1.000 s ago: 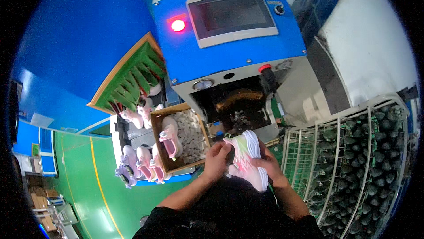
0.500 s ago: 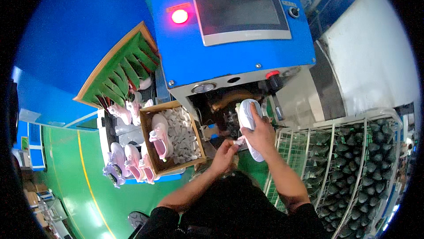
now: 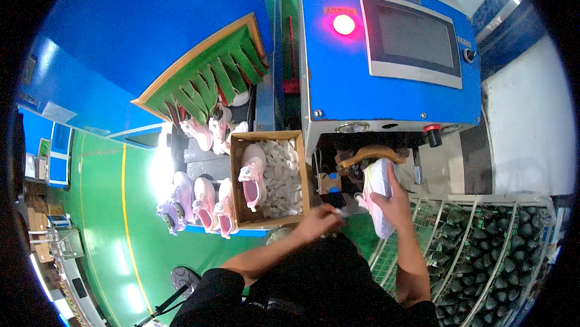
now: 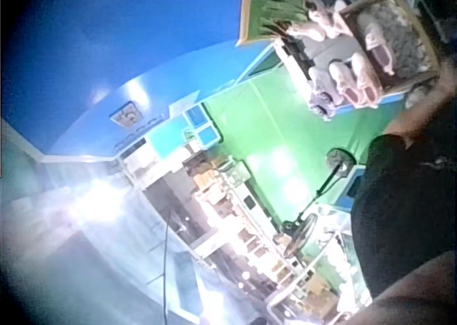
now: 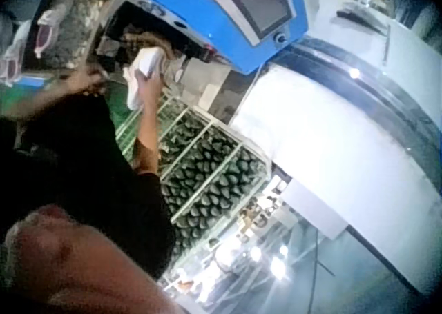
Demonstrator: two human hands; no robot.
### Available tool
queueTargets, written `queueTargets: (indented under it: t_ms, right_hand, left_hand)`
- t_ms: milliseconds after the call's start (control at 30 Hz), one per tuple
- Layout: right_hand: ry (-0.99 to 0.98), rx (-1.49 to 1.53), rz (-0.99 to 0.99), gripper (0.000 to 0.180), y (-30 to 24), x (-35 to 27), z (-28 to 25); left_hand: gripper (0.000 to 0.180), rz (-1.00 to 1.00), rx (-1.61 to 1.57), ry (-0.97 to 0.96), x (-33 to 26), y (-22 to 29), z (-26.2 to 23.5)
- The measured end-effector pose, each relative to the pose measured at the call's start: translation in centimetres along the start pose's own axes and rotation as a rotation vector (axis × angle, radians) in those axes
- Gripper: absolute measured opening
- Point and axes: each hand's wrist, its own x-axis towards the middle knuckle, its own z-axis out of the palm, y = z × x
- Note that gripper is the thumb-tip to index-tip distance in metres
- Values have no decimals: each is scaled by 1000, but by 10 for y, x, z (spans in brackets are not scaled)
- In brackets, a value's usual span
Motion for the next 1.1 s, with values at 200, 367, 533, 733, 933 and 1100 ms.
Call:
queueTargets:
  t_ms: [200, 367, 533, 733, 933, 1100]
  right_hand:
    - [-124, 1111, 442, 76, 25, -63, 16]
    - [-285, 1533, 324, 79, 51, -94, 50]
    - [-180, 1729, 344, 81, 82, -104, 63]
    - [-24, 1395, 306, 80, 66, -96, 47]
    - [104, 896, 201, 84, -8, -62, -10]
    - [144, 417, 127, 85, -28, -24, -24]
  left_hand:
    - [48, -3, 863, 377, -44, 36, -65]
    - [31, 62, -89, 32, -54, 58, 12]
    - [28, 336, 549, -56, -66, 77, 51]
    - [28, 566, 609, -2, -63, 53, 53]
    - [30, 500, 670, 143, -32, 38, 58]
    - [34, 456, 611, 211, 9, 35, 61]
